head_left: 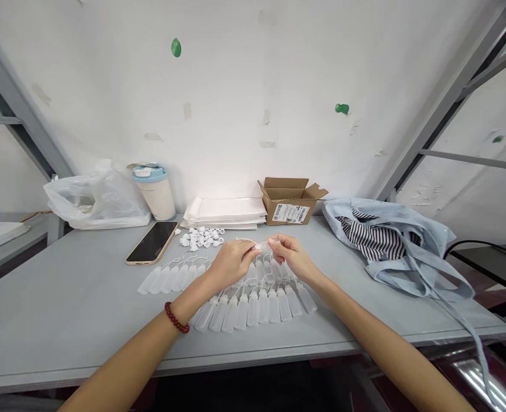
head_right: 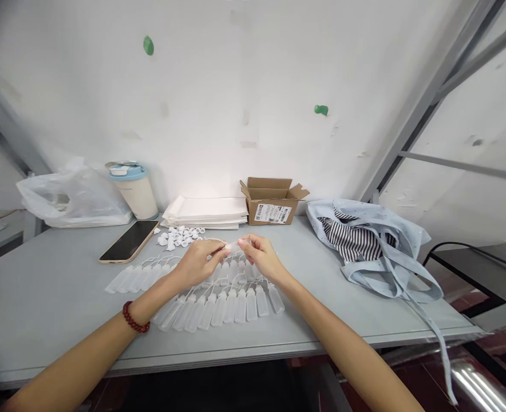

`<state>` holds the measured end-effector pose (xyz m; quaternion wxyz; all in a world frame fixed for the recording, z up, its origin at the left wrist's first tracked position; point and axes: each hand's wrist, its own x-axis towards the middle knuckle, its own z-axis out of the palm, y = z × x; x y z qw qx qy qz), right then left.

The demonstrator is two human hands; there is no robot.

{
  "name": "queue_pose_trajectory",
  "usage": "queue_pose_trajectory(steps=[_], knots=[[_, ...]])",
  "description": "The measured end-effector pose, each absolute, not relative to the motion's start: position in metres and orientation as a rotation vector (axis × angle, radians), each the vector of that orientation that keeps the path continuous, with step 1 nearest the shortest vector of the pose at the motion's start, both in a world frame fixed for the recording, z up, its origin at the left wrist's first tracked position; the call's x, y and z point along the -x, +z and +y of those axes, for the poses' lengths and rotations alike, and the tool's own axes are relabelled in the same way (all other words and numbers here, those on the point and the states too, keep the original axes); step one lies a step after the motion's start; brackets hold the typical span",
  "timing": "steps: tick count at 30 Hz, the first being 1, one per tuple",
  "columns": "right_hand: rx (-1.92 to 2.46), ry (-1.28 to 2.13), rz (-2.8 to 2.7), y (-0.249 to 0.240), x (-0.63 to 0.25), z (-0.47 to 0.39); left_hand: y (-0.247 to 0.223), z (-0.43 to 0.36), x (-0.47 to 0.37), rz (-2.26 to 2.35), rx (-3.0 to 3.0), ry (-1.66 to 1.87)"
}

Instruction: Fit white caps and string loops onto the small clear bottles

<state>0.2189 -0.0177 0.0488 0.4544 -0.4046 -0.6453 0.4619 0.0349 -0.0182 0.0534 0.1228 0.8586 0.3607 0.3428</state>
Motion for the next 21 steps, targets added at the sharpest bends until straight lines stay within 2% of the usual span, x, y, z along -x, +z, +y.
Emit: queue_pose_trajectory(steps=[5, 10, 21], knots=[[0.963, 1.235, -1.530, 0.051, -0.219, -0.017, 0.042, -0.015, -0.035, 0.992, -2.742, 1.151], [0.975, 1.321, -1.452, 0.053, -0.218, -0.017, 0.037, -0.015, -0.036, 0.982, -2.866, 1.140], [1.048, 1.199, -1.383, 0.049, -0.224, -0.009, 0.046, 0.004, -0.017, 1.121, -2.564, 1.139]])
